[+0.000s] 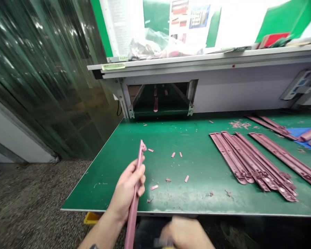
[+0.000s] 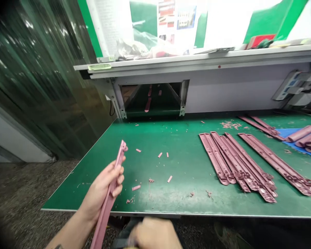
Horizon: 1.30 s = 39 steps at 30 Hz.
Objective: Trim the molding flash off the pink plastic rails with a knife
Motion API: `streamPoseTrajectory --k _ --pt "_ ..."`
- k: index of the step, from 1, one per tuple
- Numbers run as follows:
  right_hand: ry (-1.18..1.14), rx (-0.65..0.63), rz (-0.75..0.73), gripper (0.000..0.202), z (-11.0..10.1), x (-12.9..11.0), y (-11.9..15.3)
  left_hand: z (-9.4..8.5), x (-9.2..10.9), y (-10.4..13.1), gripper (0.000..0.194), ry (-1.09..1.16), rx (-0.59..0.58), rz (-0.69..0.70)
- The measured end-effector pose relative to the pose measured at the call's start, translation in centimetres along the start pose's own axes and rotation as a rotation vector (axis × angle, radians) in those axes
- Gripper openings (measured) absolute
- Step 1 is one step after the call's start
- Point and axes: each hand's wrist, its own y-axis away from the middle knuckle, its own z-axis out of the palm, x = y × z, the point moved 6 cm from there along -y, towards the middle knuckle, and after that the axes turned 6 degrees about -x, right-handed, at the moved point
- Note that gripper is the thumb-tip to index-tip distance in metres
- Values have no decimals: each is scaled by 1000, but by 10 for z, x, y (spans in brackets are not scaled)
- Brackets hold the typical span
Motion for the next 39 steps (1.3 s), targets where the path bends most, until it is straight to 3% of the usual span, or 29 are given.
streamPoseTrajectory --k 3,6,11,14,17,22,28,30,32,34,37,39 --pt "-106 116 151 72 -39 35 -36 1 -28 19 46 -65 7 -101" --pt "19 119 207 70 -61 52 -63 9 -46 38 57 -65 15 -148" --pt "275 4 260 67 -63 56 -71 16 -57 47 39 81 -15 -182" --pt "316 -7 250 67 -63 52 -66 11 -58 45 34 158 -5 -164" --pt "325 -1 232 65 -62 45 -61 12 -54 43 32 144 -73 -132" --pt "262 -44 114 56 -37 11 -43 15 -40 30 34 66 -69 -38" --pt "44 -190 -123 46 33 -48 13 4 -15 -12 28 149 24 104" --pt "-86 -229 -159 50 41 -53 26 -1 -7 -21 23 199 58 144" --pt "-140 -220 -156 53 31 -45 25 -2 -2 -21 23 237 73 149" --pt "-184 -161 -61 52 6 -23 10 1 -5 -11 24 252 61 104" --pt "-215 20 173 52 -39 15 -22 9 -21 13 27 247 29 -23" --pt "-141 119 238 54 -59 28 -39 14 -36 28 29 239 -11 -130"
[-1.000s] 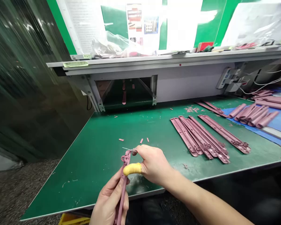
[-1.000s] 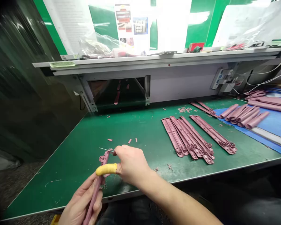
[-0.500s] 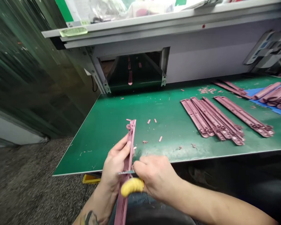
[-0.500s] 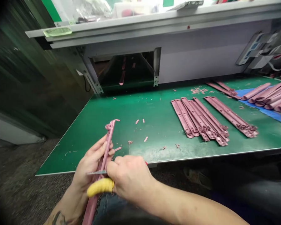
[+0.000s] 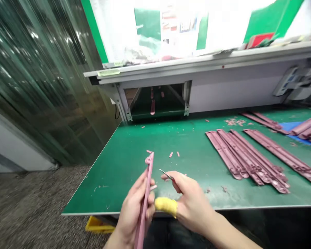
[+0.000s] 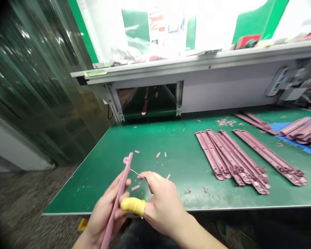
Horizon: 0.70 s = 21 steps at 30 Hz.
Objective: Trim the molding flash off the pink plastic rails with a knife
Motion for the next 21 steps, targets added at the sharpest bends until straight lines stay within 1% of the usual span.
streamPoseTrajectory --k 1,3,6,9,11,13,15,17,19,21 --pt "44 32 2 55 -5 1 -8 0 -7 5 32 3 -18 -33" --pt "109 70 9 54 -7 1 -17 3 -16 13 37 32 -91 -88" --pt "187 85 32 56 -6 1 -19 5 -21 19 41 53 -160 -149" --pt "284 73 59 60 -6 -1 -16 4 -21 21 40 32 -146 -189" --pt "354 77 65 59 -6 -3 -13 3 -21 21 40 23 -141 -191" --pt "422 80 48 58 -3 -5 -10 2 -21 22 42 12 -141 -183" --pt "467 49 -2 54 2 -9 -7 1 -22 22 43 0 -138 -175" --pt "453 -25 -50 49 9 -12 -5 0 -21 21 46 -9 -127 -151" --pt "344 -113 -77 47 12 -14 -3 -3 -15 18 44 -1 -95 -106" --pt "147 -192 -70 41 11 -15 1 -3 -6 12 28 15 -93 -119"
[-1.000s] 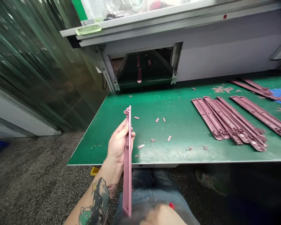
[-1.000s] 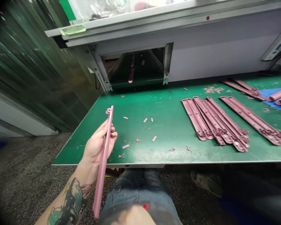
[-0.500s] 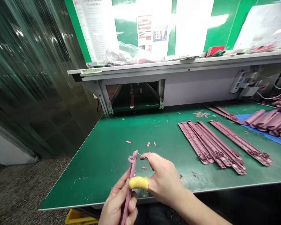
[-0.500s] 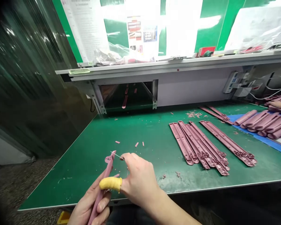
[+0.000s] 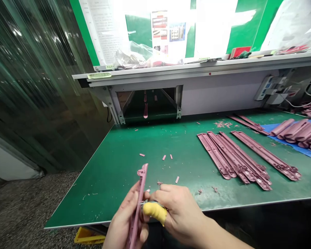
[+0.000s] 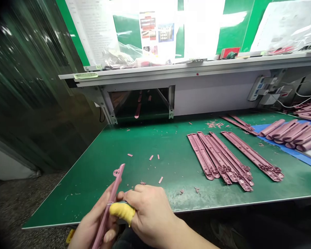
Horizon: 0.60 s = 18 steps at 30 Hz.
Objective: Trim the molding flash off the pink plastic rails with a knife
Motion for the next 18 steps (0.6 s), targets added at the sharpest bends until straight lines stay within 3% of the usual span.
streamPoseTrajectory --k 2,4,7,10,14,18 --pt "-193 -26 18 33 -1 1 8 1 12 -5 32 2 -31 -47" --pt "-305 -7 61 30 2 5 20 2 31 -8 41 -14 -42 6" --pt "-302 -15 101 28 21 5 39 2 67 0 29 -24 34 374" --pt "-197 -127 124 25 50 0 52 17 87 24 20 -158 60 748" --pt "-116 -196 159 21 69 -2 54 48 88 54 29 -488 27 1007" --pt "-36 -154 210 19 65 1 45 56 74 63 19 -551 2 945"
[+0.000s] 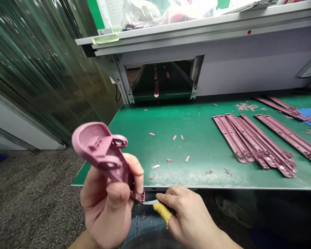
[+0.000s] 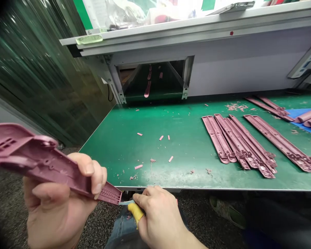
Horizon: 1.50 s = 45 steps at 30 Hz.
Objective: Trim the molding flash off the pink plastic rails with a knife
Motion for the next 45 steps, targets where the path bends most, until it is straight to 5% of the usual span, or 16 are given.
streamPoseTrajectory --k 6,12,15,18,20,21,24,26,31,34,39,45 --pt "83 10 -6 17 -11 4 -6 -4 -5 7 14 96 20 -127" --pt "-461 65 -66 17 -19 2 -6 -26 -3 -22 22 231 152 -21" --pt "-614 67 -276 36 -12 -14 -9 -45 -24 -33 17 280 312 -78" --pt "-663 88 -250 24 -10 -11 -12 -65 -38 -28 43 -54 418 -83" --pt "-717 61 -83 27 -16 2 -14 -61 -26 -18 84 -604 297 166" --pt "-770 13 -18 30 -20 7 -14 -49 -23 -11 93 -845 115 307" --pt "-1000 -206 34 37 -33 9 -12 -15 -36 15 72 -1071 -581 416" --pt "-1049 -277 -25 39 -44 7 -10 -10 -40 22 60 -1010 -834 322" --pt "-473 -44 -132 31 -70 17 -5 -20 -37 2 60 -1155 -1023 276" --pt "-191 -41 -244 25 -69 9 -2 -23 -31 -7 55 -1218 -1083 331" --pt "130 105 -421 48 -65 -13 -5 -10 -20 -7 55 -1206 -1206 390" --pt "343 275 -470 57 -63 -22 -17 -1 -6 -8 48 -1117 -1054 458"
